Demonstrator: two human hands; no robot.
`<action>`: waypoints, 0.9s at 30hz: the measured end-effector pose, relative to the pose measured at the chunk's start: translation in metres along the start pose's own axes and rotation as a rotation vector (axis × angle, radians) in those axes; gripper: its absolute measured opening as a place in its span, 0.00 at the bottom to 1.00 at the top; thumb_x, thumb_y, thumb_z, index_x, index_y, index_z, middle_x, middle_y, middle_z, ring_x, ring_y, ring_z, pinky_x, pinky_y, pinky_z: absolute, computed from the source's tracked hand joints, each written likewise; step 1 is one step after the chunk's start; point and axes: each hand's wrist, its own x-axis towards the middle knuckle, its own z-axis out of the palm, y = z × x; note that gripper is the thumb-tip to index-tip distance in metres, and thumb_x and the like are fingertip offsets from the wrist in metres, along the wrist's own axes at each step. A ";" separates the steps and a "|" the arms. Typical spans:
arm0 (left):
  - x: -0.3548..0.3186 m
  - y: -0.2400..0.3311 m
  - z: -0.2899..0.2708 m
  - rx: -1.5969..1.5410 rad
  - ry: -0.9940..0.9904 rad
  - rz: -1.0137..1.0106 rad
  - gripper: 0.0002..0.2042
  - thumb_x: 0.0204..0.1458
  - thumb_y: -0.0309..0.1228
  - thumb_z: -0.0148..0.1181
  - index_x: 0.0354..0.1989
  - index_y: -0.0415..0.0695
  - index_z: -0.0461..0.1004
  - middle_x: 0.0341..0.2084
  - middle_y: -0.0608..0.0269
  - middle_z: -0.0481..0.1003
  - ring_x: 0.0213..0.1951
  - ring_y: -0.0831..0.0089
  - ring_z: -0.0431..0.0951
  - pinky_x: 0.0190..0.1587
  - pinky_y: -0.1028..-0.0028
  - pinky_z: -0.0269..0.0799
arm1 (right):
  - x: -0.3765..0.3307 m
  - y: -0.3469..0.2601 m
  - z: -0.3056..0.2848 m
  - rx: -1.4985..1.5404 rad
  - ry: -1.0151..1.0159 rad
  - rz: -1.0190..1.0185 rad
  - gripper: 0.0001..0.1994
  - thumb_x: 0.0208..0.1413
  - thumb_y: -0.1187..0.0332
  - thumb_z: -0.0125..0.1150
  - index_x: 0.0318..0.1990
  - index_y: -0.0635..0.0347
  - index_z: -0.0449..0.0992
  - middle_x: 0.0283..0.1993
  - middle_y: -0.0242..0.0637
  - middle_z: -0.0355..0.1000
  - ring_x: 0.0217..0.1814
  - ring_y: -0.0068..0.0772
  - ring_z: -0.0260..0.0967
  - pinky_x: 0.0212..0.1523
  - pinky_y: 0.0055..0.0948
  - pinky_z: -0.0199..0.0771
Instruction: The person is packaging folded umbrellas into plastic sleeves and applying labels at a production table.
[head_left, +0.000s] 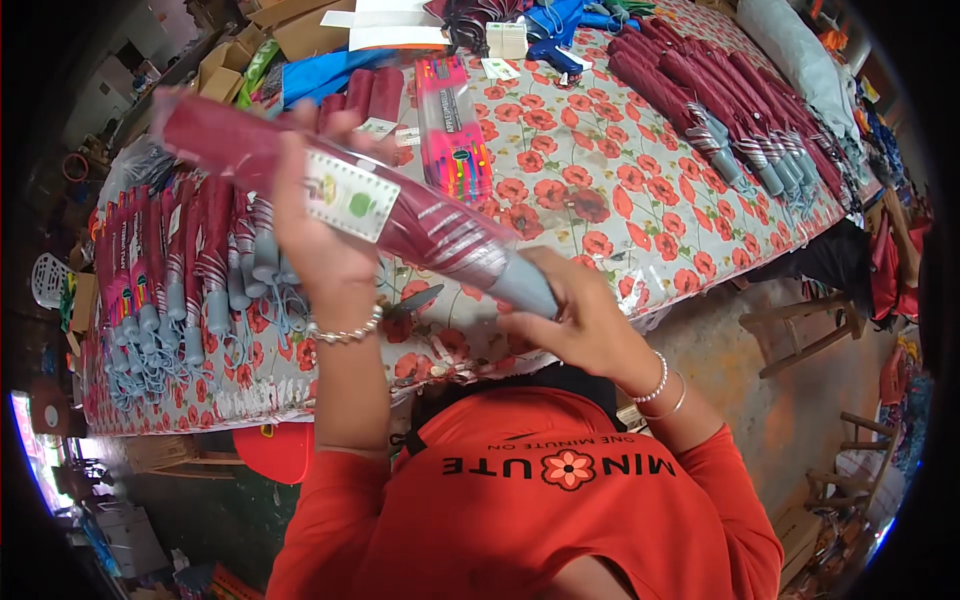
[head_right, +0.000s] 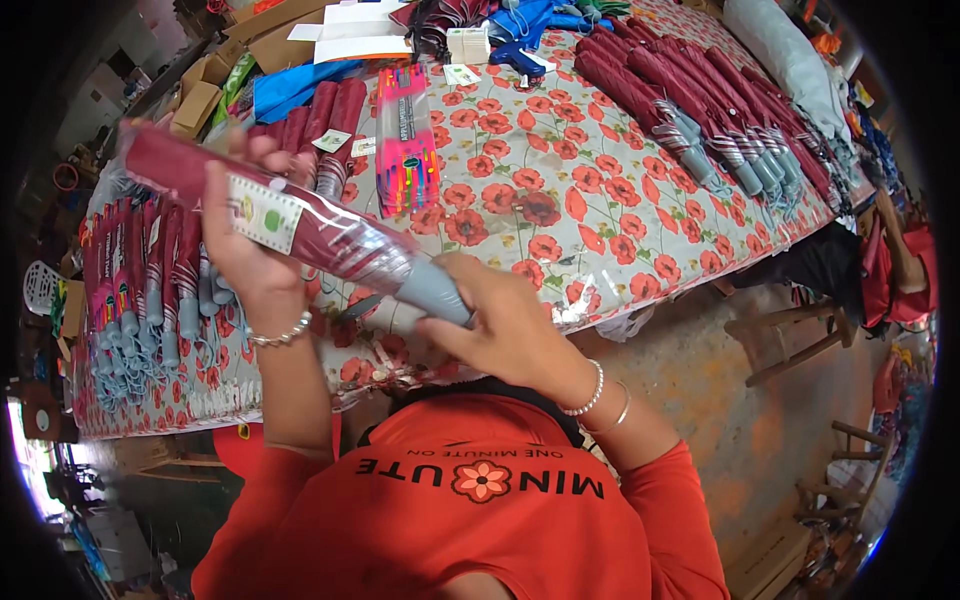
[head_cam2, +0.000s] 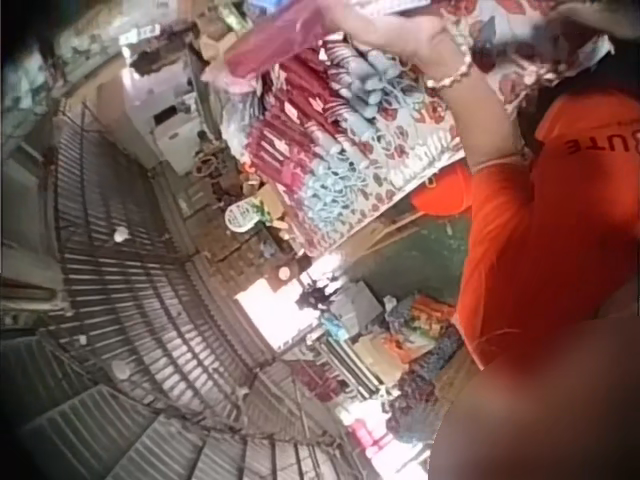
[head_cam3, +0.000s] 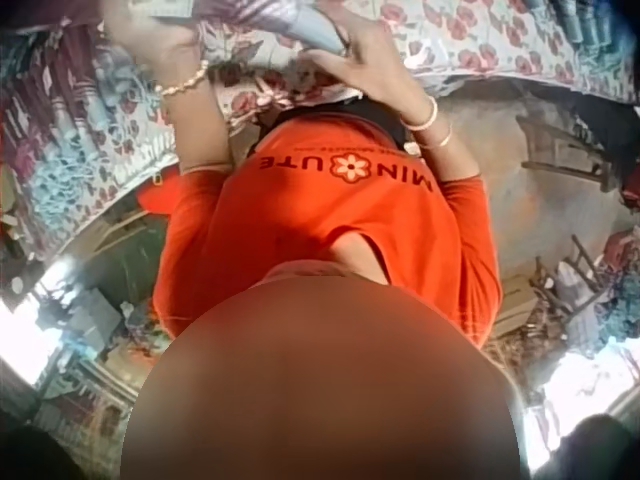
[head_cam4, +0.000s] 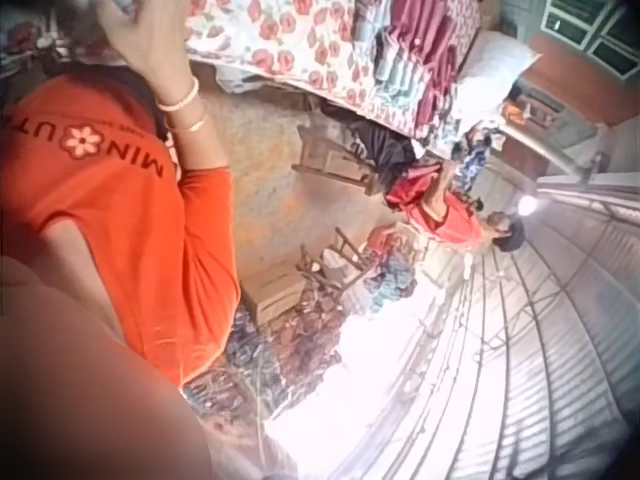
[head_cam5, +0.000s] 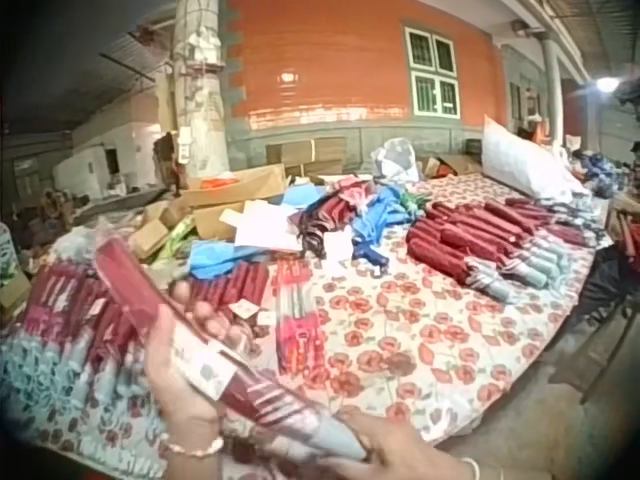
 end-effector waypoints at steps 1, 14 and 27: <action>0.005 0.010 -0.008 -0.035 0.053 0.027 0.16 0.58 0.39 0.54 0.52 0.46 0.68 0.36 0.58 0.76 0.38 0.67 0.78 0.44 0.60 0.75 | -0.001 0.003 0.001 -0.168 0.080 -0.100 0.24 0.44 0.69 0.62 0.52 0.62 0.67 0.36 0.40 0.69 0.32 0.33 0.64 0.34 0.24 0.62; -0.025 -0.004 0.029 0.238 0.171 0.039 0.13 0.55 0.32 0.57 0.47 0.41 0.68 0.33 0.60 0.75 0.33 0.69 0.77 0.41 0.65 0.76 | 0.018 0.008 0.012 -0.161 0.119 -0.188 0.38 0.48 0.64 0.61 0.67 0.59 0.51 0.53 0.50 0.64 0.46 0.47 0.62 0.51 0.41 0.58; -0.078 -0.039 -0.027 0.754 0.057 -0.081 0.15 0.45 0.19 0.63 0.43 0.38 0.73 0.33 0.63 0.78 0.32 0.78 0.77 0.34 0.81 0.73 | 0.050 0.059 0.067 -0.166 -0.210 -0.194 0.26 0.55 0.54 0.56 0.59 0.53 0.64 0.45 0.43 0.71 0.46 0.46 0.61 0.51 0.40 0.58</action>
